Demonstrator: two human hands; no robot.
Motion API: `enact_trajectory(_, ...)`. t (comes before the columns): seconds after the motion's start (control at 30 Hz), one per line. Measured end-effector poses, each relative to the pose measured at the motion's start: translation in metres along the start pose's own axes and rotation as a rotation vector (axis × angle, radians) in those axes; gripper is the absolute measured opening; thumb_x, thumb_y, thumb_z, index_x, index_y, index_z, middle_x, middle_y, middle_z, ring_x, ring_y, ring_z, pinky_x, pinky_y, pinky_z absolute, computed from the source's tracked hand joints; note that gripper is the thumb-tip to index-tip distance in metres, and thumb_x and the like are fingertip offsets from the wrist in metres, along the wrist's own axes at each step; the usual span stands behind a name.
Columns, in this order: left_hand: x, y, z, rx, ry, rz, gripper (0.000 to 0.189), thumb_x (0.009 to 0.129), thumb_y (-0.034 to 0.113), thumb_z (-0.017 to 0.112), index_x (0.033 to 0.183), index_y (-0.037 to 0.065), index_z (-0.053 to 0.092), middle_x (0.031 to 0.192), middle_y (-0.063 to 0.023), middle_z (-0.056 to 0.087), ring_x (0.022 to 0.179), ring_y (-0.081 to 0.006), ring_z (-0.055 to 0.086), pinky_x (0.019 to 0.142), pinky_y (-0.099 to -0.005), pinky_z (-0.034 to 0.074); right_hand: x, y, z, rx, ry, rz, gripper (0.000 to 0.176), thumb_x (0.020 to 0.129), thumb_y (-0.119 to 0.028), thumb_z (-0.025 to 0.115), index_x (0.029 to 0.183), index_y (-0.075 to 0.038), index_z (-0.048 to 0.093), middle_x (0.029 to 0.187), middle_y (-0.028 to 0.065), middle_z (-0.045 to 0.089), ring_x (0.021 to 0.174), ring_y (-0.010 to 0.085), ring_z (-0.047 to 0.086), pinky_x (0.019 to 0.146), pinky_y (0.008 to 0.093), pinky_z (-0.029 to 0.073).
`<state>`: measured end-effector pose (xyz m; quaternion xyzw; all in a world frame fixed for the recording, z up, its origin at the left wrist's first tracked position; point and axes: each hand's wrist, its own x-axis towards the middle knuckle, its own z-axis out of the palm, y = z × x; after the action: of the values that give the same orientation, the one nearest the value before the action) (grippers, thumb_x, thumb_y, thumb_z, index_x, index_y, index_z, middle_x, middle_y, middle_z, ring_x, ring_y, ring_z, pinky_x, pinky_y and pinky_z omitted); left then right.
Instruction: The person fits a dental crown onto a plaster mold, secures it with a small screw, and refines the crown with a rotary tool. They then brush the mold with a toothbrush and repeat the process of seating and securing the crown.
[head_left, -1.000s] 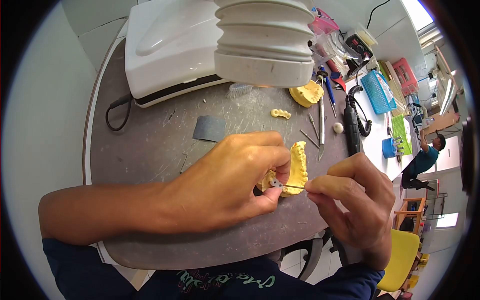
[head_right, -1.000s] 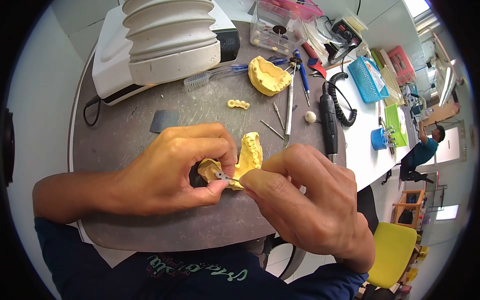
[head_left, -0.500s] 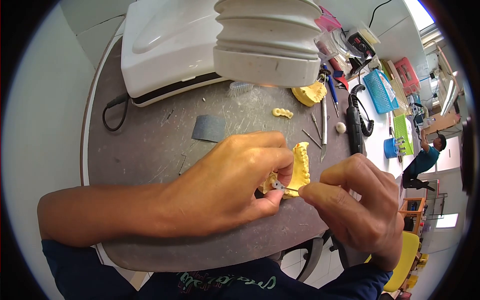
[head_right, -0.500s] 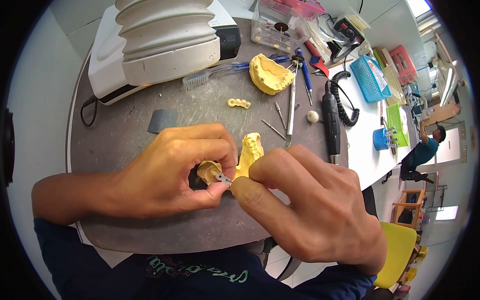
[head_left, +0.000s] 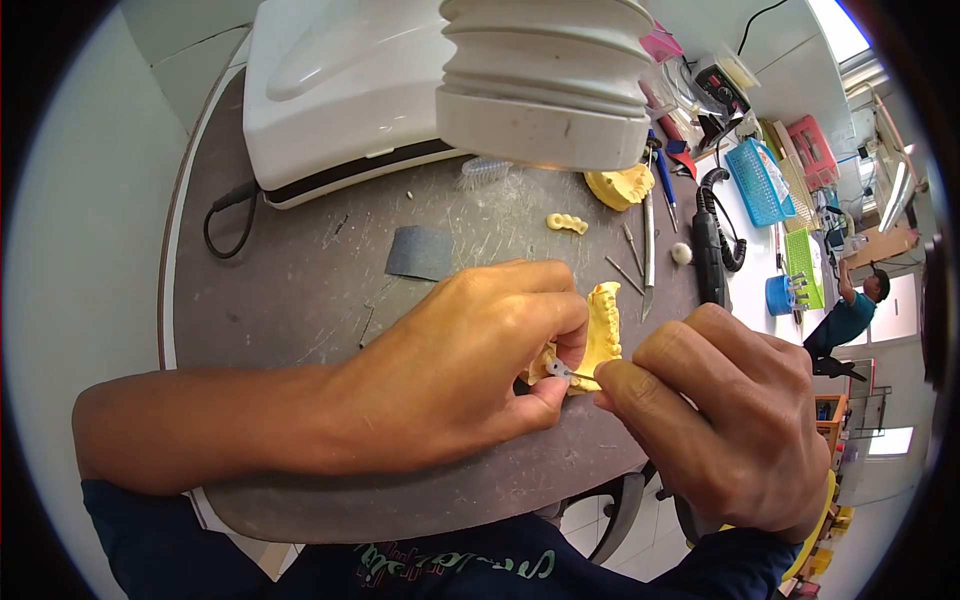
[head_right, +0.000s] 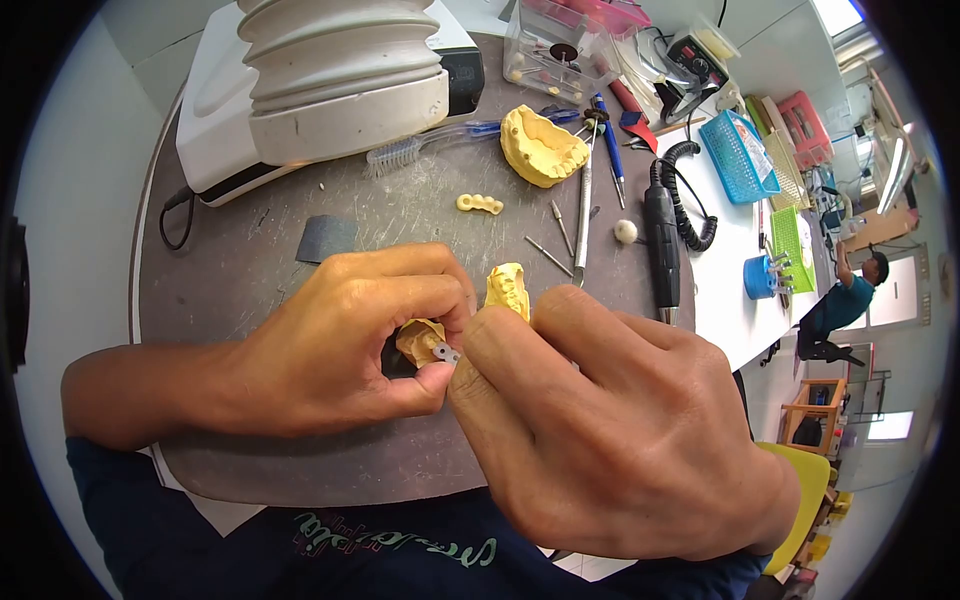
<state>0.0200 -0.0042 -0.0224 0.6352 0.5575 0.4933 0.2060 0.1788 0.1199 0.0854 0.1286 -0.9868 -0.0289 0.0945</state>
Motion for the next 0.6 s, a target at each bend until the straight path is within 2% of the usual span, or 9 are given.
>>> enact_trajectory(0.2, 0.0001, 0.0000, 0.0007, -0.015, 0.003, -0.006, 0.021, 0.075, -0.001, 0.075, 0.090, 0.000, 0.059, 0.091, -0.0114, 0.061, 0.082, -0.0294, 0.063, 0.071, -0.0374, 0.052, 0.0012, -0.0006, 0.0008, -0.074, -0.064, 0.046, 0.026, 0.076, -0.025, 0.083, 0.085, -0.004, 0.071, 0.069, 0.0023, 0.046, 0.057, 0.0175, 0.050, 0.047, 0.0343, 0.039)
enact_trajectory(0.33, 0.0000, 0.0000, 0.0004, -0.032, -0.002, -0.010, 0.022, 0.075, -0.001, 0.075, 0.089, -0.001, 0.059, 0.091, -0.0116, 0.061, 0.082, -0.0296, 0.063, 0.071, -0.0380, 0.051, 0.0038, -0.0028, -0.0016, -0.052, -0.110, 0.108, 0.028, 0.075, -0.027, 0.083, 0.085, -0.005, 0.069, 0.069, 0.0023, 0.043, 0.058, 0.0179, 0.049, 0.049, 0.0341, 0.040)
enact_trajectory(0.53, 0.0003, -0.0027, 0.0019, -0.044, 0.021, 0.008, 0.021, 0.075, 0.000, 0.074, 0.089, -0.001, 0.059, 0.090, -0.0119, 0.061, 0.082, -0.0298, 0.062, 0.070, -0.0380, 0.051, 0.0003, -0.0004, 0.0037, -0.032, -0.053, 0.110, 0.029, 0.079, -0.026, 0.083, 0.089, -0.004, 0.067, 0.074, 0.0041, 0.055, 0.061, 0.0195, 0.056, 0.049, 0.0340, 0.044)
enact_trajectory(0.6, 0.0007, -0.0030, 0.0019, -0.051, 0.018, 0.014, 0.020, 0.075, 0.000, 0.074, 0.088, -0.001, 0.059, 0.089, -0.0119, 0.060, 0.081, -0.0297, 0.062, 0.070, -0.0378, 0.051, -0.0013, 0.0032, -0.0002, -0.004, -0.071, 0.037, 0.028, 0.080, -0.024, 0.085, 0.088, -0.003, 0.068, 0.076, 0.0061, 0.061, 0.062, 0.0205, 0.060, 0.049, 0.0337, 0.045)
